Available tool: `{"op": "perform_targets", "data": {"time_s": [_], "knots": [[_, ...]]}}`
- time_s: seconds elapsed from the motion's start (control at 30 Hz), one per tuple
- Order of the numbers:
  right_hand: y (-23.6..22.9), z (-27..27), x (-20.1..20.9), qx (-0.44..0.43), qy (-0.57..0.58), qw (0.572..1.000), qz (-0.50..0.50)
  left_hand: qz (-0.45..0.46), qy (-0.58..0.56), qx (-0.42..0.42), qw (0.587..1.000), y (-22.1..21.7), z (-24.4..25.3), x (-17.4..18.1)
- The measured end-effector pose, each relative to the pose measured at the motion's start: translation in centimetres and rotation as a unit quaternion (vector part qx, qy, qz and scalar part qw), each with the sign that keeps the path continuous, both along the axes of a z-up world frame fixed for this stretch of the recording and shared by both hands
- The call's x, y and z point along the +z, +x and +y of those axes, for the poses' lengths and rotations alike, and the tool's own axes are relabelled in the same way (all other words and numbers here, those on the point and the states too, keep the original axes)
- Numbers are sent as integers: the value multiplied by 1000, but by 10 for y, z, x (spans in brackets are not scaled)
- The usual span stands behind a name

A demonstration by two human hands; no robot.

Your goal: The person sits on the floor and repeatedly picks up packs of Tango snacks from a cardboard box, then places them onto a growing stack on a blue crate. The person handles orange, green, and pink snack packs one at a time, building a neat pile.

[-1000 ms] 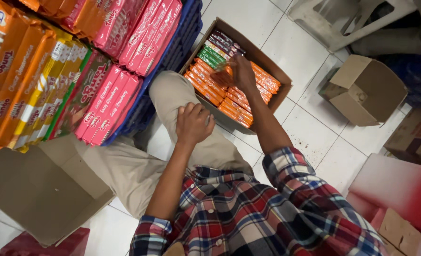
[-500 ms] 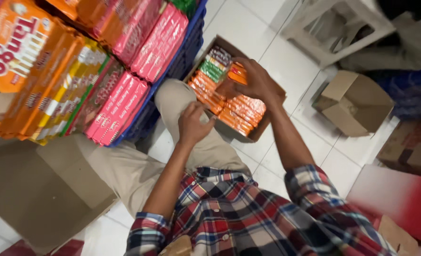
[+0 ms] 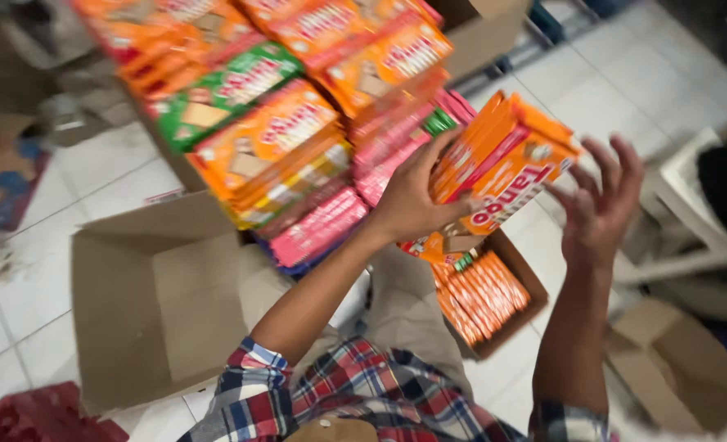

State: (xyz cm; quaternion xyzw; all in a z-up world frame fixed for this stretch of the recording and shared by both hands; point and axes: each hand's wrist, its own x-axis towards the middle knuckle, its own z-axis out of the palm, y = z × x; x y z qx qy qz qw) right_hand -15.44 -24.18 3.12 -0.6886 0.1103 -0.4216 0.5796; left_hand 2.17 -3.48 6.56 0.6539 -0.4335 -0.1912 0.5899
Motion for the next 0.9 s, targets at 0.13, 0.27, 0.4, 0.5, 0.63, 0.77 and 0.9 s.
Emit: {"op": "perform_targets", "data": {"time_s": [0.13, 0.27, 0.4, 0.5, 0.63, 0.77, 0.9], "knots": [[16, 12, -77, -26, 73, 994, 80, -44, -10, 95, 994, 60, 26, 61], [35, 55, -165, 18, 107, 955, 276, 9, -41, 224, 974, 151, 40, 100], [70, 99, -252, 118, -97, 946, 288, 47, -37, 301, 952, 243, 48, 111], [75, 129, -278, -21, -315, 805, 502, 135, -30, 370, 919, 278, 39, 106], [78, 130, -289, -75, -438, 763, 470, 152, 70, 436, 884, 317, 31, 92], [81, 125, -294, -51, -401, 760, 509, 106, 197, 486, 845, 345, 22, 75], [78, 124, -298, -51, -391, 771, 500, 174, 295, 486, 804, 356, 22, 65]]}}
